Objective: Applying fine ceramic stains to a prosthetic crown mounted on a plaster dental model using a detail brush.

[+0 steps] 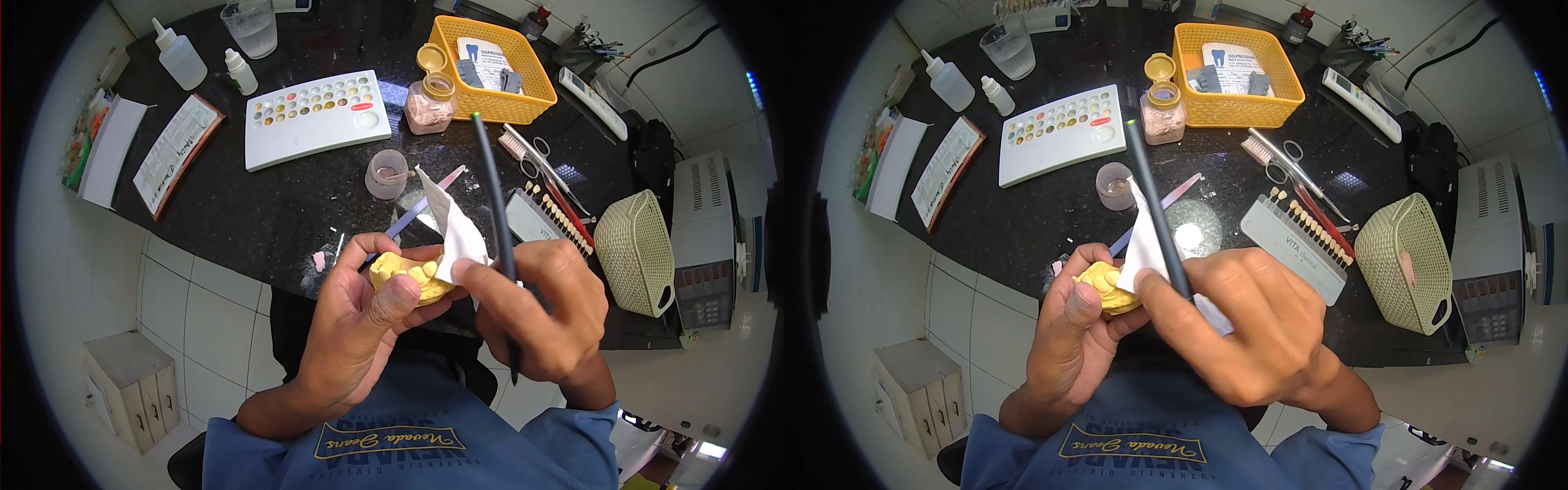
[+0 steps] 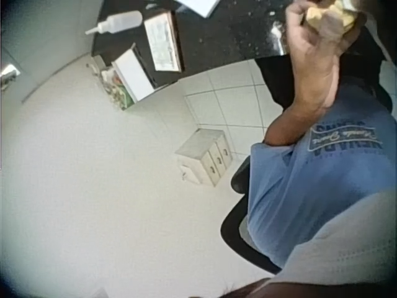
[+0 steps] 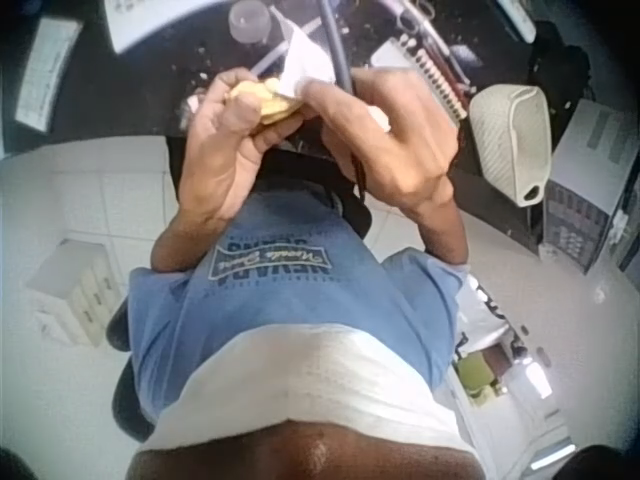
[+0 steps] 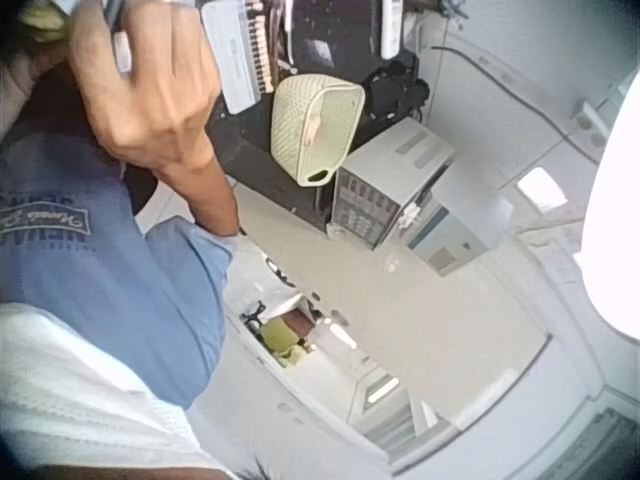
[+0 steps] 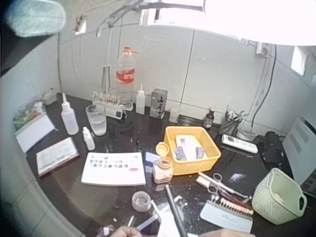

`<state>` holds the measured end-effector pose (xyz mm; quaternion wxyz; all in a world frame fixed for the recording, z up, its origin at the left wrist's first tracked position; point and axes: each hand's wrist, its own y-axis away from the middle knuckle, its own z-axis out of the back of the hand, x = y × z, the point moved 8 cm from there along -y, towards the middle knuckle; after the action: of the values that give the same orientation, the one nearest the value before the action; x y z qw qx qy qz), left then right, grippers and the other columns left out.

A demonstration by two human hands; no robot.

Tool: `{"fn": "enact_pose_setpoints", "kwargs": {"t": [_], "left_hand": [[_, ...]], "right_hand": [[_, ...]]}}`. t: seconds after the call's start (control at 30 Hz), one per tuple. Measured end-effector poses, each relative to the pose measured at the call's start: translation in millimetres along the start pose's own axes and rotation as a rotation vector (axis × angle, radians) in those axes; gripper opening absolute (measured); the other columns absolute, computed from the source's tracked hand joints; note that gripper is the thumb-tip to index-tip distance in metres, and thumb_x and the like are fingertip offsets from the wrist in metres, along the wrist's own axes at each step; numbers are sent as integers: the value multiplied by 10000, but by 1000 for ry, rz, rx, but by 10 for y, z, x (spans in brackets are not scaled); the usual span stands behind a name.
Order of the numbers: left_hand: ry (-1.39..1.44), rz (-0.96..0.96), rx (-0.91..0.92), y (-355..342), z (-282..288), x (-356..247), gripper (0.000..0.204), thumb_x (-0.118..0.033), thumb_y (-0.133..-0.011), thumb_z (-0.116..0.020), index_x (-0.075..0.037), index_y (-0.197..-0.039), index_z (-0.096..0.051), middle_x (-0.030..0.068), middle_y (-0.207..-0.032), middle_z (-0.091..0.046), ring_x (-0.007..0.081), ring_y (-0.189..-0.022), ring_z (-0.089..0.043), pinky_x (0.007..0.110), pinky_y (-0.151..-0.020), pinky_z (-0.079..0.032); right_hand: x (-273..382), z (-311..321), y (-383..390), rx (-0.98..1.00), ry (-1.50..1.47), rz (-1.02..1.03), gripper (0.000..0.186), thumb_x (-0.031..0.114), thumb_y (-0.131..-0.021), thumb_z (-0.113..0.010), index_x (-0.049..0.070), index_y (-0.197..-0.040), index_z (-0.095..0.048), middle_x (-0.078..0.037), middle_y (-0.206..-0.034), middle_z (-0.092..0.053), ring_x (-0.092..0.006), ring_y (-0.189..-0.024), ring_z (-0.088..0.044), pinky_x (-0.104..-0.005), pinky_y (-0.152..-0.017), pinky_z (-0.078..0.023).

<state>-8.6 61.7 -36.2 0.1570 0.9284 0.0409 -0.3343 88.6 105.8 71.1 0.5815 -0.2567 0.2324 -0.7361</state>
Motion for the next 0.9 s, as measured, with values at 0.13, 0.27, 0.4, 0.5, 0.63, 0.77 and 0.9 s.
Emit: {"fn": "enact_pose_setpoints", "kwargs": {"t": [0.13, 0.27, 0.4, 0.5, 0.63, 0.77, 0.9], "left_hand": [[7, 29, -9, -11, -17, 13, 504, -365, -860, -642, -66, -1136, -344, 114, -1105, -529, 181, -1037, -581, 324, -895, -515], [-10, 1, -9, -23, 3, 12, 518, -363, -852, -654, -65, -1139, -344, 106, -1092, -529, 176, -1024, -584, 328, -888, -519], [-14, -23, -9, -27, -29, 1, 528, -351, -845, -665, -60, -1145, -342, 107, -1082, -533, 177, -1017, -587, 332, -884, -520], [-21, -41, -18, -20, -16, -2, 531, -337, -843, -671, -54, -1148, -341, 107, -1071, -535, 177, -1007, -589, 334, -880, -522], [-39, -57, -32, -20, 3, -10, 527, -326, -845, -671, -52, -1152, -342, 106, -1065, -532, 176, -994, -591, 332, -877, -525], [-51, -60, -30, -20, 2, -6, 516, -321, -851, -666, -53, -1152, -343, 104, -1063, -531, 170, -995, -591, 325, -875, -526], [-31, -56, -32, -29, -2, -2, 516, -324, -852, -663, -51, -1151, -342, 109, -1068, -532, 169, -1002, -591, 320, -875, -527]], "right_hand": [[-94, 98, 75, -65, -81, -181, 372, 98, -556, -696, 71, -926, -709, -49, -746, -573, -138, -580, -533, -230, -461, -427], [0, 32, 24, -23, -50, 1, 352, 132, -565, -685, 68, -911, -710, -33, -722, -545, -127, -570, -519, -217, -456, -421], [51, 6, 60, -35, 38, 44, 352, 149, -566, -683, 70, -908, -710, -39, -715, -534, -119, -574, -518, -215, -455, -420], [28, -25, 54, -15, -12, 37, 346, 151, -576, -684, 62, -909, -709, -44, -709, -533, -121, -569, -519, -213, -451, -417], [17, -36, 55, -21, -40, 15, 343, 151, -582, -686, 53, -910, -707, -46, -709, -534, -124, -568, -523, -212, -447, -415], [7, -43, 61, -4, -50, -2, 343, 147, -585, -692, 49, -914, -706, -48, -710, -540, -124, -568, -526, -212, -445, -415], [5, 1, 74, -38, -35, 14, 336, 142, -590, -701, 55, -914, -708, -41, -706, -546, -119, -578, -530, -210, -450, -418]]}}
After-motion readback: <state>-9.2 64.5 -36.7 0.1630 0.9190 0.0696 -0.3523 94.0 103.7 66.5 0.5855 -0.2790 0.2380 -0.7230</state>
